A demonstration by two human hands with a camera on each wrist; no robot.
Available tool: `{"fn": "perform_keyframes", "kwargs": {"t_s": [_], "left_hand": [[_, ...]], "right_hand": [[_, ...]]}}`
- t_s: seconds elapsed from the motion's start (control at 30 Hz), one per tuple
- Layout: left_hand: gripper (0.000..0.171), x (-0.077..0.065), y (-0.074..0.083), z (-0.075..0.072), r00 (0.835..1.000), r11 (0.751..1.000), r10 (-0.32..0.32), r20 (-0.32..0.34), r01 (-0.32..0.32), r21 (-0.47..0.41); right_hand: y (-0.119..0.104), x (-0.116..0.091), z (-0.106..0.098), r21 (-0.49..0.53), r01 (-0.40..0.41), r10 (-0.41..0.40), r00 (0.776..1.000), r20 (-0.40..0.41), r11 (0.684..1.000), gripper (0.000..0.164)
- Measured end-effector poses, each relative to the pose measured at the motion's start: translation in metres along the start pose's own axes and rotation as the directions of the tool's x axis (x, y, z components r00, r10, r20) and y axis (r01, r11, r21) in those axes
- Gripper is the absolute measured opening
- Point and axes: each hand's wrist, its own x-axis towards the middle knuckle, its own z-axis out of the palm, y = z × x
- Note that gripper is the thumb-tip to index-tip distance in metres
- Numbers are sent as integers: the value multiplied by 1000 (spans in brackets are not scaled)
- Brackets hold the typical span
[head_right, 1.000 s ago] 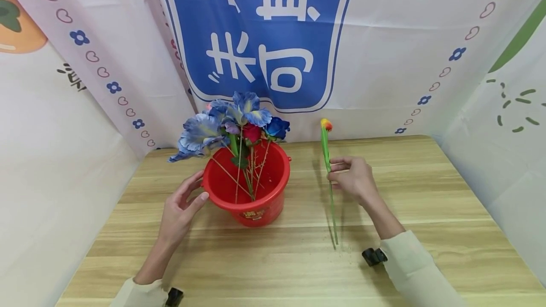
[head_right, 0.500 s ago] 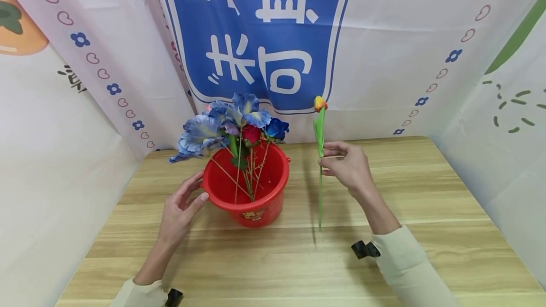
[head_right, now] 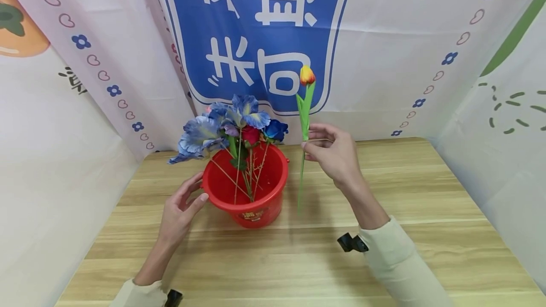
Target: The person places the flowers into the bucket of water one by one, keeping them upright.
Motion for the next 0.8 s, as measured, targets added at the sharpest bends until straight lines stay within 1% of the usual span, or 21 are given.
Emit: {"fn": "perform_keyframes", "kwargs": {"t_s": [0.13,0.3,0.43,0.63,0.7,0.8], "left_hand": [[57,0,0,0,1000,1000,0,-1,0,-1],[57,0,1,-1,1000,1000,-6,2,6,3],[57,0,0,-1,1000,1000,-5,6,5,2],[57,0,0,-1,1000,1000,3,5,-3,1],[57,0,-1,0,1000,1000,4,4,-4,3],[57,0,-1,0,1000,1000,4,3,-4,6]], "right_hand": [[-13,3,6,42,34,-34,999,-19,999,48],[-28,7,13,53,79,-77,996,-41,995,48],[-36,11,20,89,114,-110,993,-52,989,46],[-44,19,31,173,178,-168,983,-68,969,42],[-44,23,35,186,190,-178,981,-80,964,42],[-42,28,41,180,200,-185,978,-97,963,42]]}}
